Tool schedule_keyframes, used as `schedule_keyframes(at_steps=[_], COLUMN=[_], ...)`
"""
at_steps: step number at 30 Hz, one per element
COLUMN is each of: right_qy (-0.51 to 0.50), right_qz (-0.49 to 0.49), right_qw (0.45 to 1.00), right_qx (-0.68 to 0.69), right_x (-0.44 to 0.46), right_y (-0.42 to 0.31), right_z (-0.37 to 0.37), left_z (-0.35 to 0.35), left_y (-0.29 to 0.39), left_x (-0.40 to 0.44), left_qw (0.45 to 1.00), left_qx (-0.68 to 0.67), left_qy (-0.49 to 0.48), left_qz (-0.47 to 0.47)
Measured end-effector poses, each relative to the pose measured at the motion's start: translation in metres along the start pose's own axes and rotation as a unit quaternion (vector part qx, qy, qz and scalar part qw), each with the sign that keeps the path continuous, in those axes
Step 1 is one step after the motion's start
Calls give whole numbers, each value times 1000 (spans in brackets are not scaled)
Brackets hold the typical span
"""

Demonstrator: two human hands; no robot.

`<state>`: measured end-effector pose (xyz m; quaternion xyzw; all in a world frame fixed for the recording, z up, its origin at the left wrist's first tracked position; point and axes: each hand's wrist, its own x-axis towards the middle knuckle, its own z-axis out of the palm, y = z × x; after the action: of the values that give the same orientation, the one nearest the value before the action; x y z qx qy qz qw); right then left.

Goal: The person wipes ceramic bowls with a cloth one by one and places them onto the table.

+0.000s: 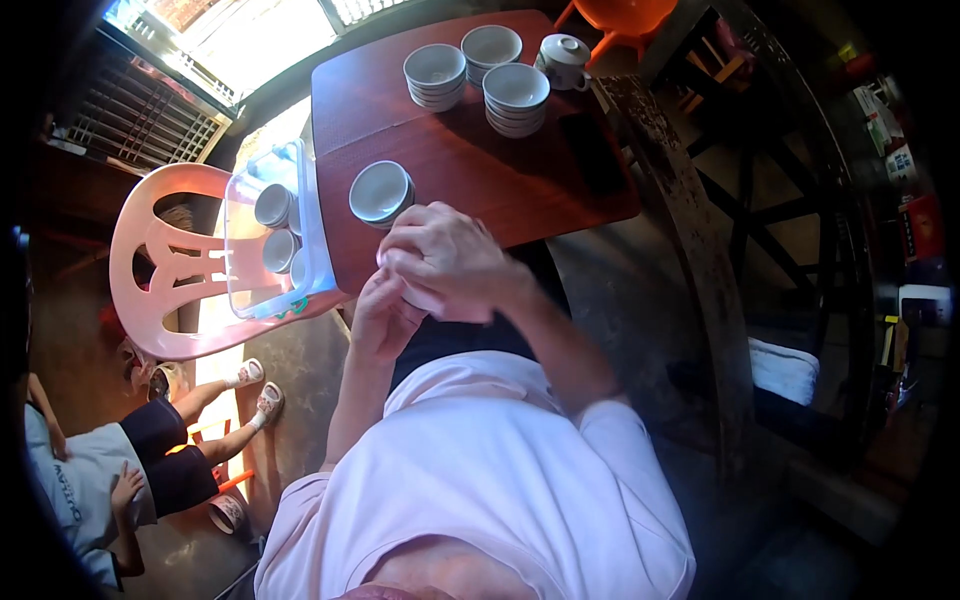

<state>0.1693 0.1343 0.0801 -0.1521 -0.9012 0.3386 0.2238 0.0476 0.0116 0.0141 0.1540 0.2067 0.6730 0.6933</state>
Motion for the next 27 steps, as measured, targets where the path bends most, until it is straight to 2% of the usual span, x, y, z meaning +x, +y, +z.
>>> schedule_keyframes(at_steps=[2,3,4,5,6,7,8,10,11,12,13,14,15,17,19,20,21,22,23,26,27], right_qy=[-146,-136,-77,42,160,211,299,330,307,241,142,53,-8,-12,125,235,313,335,357,274,184], right_qz=[63,94,79,-12,-103,-79,-9,58,9,-21,-28,-25,-26,22,-34,8,161,204,246,49,14], right_qw=[984,981,988,994,978,974,953,942,948,954,952,942,944,947,968,971,931,914,896,957,967], right_qx=[77,100,112,97,81,38,-50,-17,87,175,271,329,330,320,216,46,102,98,97,-77,174], right_x=[10,13,11,7,3,-4,-14,-22,-23,-21,-12,-4,1,2,-3,-11,1,5,9,-23,-15], right_y=[3,2,6,18,34,41,29,20,31,41,41,42,38,28,37,34,-17,-33,-48,21,25], right_z=[-12,-12,-7,10,30,44,62,72,75,66,48,34,23,17,39,62,68,69,71,86,59], left_z=[9,10,12,19,18,15,11,7,13,17,10,9,6,-1,-7,-6,-5,-5,-4,0,5], left_y=[-4,-3,-2,1,0,-2,-5,-7,-4,-2,6,21,25,23,18,17,16,15,12,17,23], left_x=[-2,0,1,2,4,6,6,4,2,1,-2,-3,-1,0,4,7,8,9,7,3,1], left_qw=[1000,1000,1000,999,997,994,989,988,986,982,993,999,998,997,996,992,987,979,984,993,995], left_qx=[15,9,5,-4,-11,-20,-28,55,97,139,98,-22,-33,-60,-87,-115,-144,-172,-123,-67,-81], left_qy=[3,7,10,28,51,76,101,100,97,94,60,11,3,2,12,43,74,107,113,77,59], left_qz=[10,14,18,32,56,80,104,102,93,83,22,-48,-60,-45,6,14,22,27,64,51,19])
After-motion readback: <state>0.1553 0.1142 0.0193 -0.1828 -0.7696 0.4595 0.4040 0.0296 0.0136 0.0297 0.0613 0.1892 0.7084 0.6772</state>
